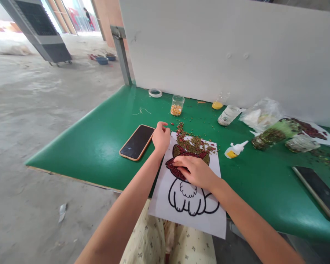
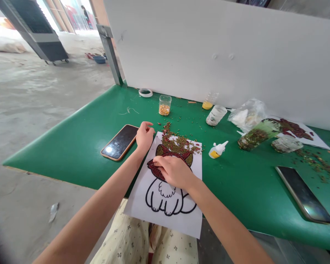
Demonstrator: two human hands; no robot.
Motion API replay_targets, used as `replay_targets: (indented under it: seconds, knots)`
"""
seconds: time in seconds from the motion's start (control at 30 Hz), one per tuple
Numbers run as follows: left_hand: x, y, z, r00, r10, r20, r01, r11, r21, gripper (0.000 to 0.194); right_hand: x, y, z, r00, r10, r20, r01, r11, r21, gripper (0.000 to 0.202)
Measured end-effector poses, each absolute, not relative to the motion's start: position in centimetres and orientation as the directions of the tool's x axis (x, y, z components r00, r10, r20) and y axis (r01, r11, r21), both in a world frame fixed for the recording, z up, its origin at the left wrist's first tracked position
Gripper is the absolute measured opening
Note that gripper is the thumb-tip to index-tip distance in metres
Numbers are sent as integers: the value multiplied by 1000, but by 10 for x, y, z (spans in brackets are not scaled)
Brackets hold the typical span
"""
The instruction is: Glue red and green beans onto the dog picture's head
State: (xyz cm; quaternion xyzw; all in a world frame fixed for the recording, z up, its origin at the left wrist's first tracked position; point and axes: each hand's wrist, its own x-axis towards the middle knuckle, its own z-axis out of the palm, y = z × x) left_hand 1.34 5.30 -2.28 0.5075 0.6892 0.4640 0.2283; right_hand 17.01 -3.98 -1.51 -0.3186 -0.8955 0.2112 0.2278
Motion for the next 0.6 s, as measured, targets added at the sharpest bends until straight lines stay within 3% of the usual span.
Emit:
replay_targets:
  seconds: [0.27,0.47,0.6]
  knots:
    - [14,52,-22,-378,912,161,477,43,878,20,170,-41,-14,-710,659,248,500,720,-481,22]
    - [14,53,-22,-385,909,160,480,49,876,20,169,-40,-17,-609,693,386,521,716,-465,23]
    - [13,53,-23,-385,908,166,480,44,876,21,168,-39,-17,-593,719,364,561,692,-454,26]
